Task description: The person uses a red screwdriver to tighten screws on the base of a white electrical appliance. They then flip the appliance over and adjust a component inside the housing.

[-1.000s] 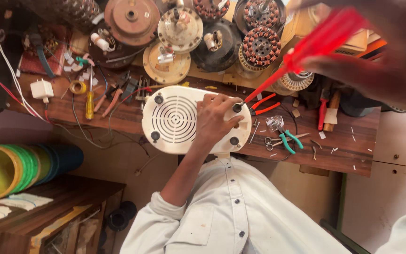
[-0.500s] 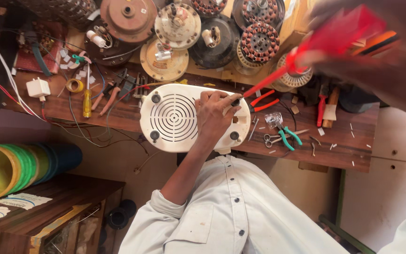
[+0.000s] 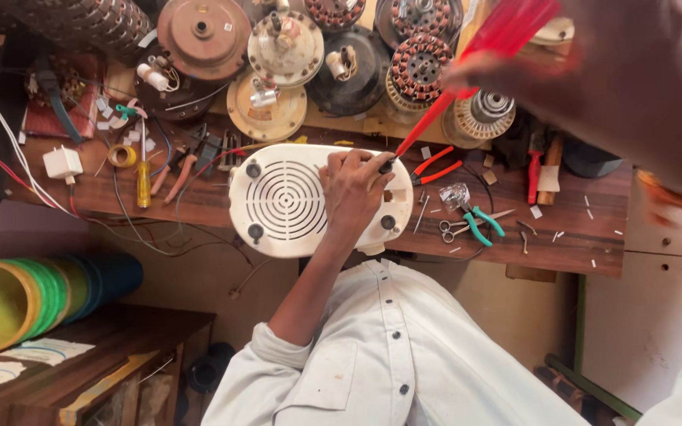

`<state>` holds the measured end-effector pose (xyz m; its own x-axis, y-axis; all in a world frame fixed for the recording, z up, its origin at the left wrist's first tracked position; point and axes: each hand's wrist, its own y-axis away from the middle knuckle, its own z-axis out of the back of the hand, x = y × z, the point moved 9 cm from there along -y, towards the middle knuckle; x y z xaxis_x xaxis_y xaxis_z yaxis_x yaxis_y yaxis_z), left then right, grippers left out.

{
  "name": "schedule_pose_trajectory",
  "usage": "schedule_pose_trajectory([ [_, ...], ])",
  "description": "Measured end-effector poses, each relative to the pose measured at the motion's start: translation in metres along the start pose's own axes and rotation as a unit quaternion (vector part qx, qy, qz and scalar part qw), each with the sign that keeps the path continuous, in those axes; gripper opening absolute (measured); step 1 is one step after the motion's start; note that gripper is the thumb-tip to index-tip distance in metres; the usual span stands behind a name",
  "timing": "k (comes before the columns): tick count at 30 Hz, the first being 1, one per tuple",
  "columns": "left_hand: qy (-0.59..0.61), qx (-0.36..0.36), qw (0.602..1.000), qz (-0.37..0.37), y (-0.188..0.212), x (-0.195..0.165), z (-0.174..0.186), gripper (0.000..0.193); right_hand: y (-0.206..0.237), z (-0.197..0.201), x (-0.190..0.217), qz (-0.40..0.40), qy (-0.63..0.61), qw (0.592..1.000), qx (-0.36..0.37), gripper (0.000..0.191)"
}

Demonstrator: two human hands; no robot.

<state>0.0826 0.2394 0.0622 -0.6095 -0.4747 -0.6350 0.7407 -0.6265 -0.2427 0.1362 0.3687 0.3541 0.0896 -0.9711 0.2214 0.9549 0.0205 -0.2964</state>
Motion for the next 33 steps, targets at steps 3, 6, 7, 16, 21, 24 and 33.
schedule_pose_trajectory([
  [3,0.001,-0.008,1.0,0.006,0.001,0.006,0.005,0.035,0.008,-0.007,-0.002,0.071,-0.115,0.988,0.071,0.03],
  [6,0.004,0.006,1.0,0.005,0.001,0.01,0.006,0.036,0.009,-0.008,-0.004,0.033,-0.113,0.991,0.056,0.02],
  [7,0.008,0.012,1.0,0.01,0.002,0.011,0.005,0.037,0.011,-0.014,-0.015,-0.068,-0.064,0.993,0.073,0.026],
  [16,0.024,0.008,1.0,0.003,0.002,0.008,0.006,0.036,0.017,-0.021,-0.016,-0.028,-0.096,0.994,0.052,0.033],
  [21,0.024,0.0,1.0,-0.005,0.001,0.007,0.007,0.036,0.023,-0.024,-0.03,-0.043,0.071,0.994,0.071,0.036],
  [24,0.035,-0.003,0.999,0.002,0.003,0.01,0.007,0.035,0.017,-0.037,-0.025,-0.159,-0.165,0.962,0.145,0.035],
  [33,0.027,-0.006,1.0,0.005,-0.004,0.014,0.003,0.034,-0.011,0.016,0.024,0.168,-0.104,0.98,0.031,0.049],
])
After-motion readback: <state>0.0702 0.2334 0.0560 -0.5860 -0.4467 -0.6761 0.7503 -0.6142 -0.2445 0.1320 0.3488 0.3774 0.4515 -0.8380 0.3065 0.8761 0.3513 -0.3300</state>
